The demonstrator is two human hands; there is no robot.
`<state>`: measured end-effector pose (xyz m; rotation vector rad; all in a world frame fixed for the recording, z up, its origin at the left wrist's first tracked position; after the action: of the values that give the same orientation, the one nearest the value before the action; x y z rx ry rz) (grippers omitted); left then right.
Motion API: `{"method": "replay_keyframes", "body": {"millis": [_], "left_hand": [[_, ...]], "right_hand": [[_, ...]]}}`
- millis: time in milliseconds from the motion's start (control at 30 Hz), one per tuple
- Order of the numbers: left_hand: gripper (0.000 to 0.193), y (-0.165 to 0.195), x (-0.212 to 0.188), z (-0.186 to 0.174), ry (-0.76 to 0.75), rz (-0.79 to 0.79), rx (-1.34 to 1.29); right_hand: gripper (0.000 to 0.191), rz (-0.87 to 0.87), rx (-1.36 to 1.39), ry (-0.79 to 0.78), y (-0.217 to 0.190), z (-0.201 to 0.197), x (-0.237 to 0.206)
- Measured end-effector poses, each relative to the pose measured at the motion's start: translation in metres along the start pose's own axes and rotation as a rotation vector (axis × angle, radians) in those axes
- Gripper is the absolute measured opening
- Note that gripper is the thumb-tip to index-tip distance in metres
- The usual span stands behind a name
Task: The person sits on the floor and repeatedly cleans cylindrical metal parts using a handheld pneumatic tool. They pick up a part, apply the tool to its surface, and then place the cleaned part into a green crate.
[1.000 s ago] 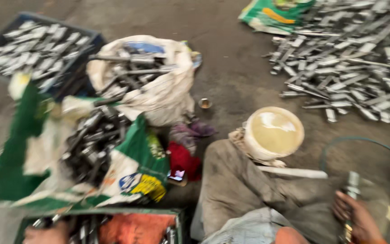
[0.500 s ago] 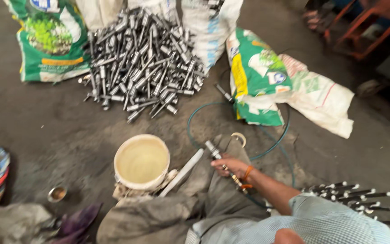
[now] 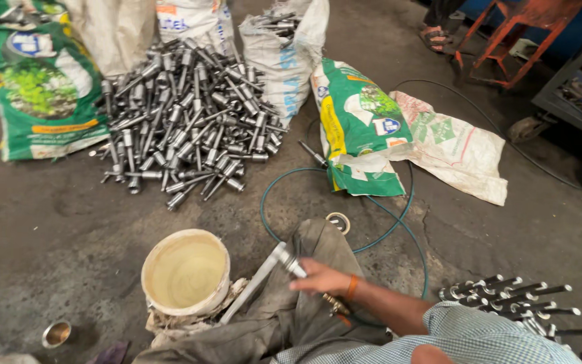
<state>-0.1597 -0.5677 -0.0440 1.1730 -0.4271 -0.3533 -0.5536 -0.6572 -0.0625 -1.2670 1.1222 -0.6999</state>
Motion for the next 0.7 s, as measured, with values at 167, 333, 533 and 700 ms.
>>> {"method": "replay_keyframes", "body": {"millis": [167,333,533,700], "left_hand": [[0.045,-0.005,-0.063,0.074,-0.205,-0.248,-0.152],[0.038,-0.002,-0.116,0.127,-0.344,-0.518,-0.257],[0.031,0.012,-0.134,0.152,-0.37,-0.599,0.033],[0.05,0.051,-0.131,0.178,-1.106,-0.336,-0.243]], "right_hand": [[0.043,-0.402,-0.394,-0.068,-0.036,0.045,-0.031],[0.044,-0.353,-0.6,-0.017,-0.07,0.058,-0.036],[0.037,-0.473,-0.572,0.038,-0.067,0.056,-0.022],[0.036,0.151,0.395,-0.788,-0.041,0.053,-0.031]]}}
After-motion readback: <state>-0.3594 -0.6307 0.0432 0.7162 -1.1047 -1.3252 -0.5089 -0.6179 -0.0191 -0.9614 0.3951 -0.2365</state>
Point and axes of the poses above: each hand's wrist, its own x-axis towards the middle knuckle, its own z-axis out of the palm, y = z × x, the point moved 4 cm from there along x, towards the middle knuckle, and after that the axes turned 11 degrees about y, right-handed, at the moved point
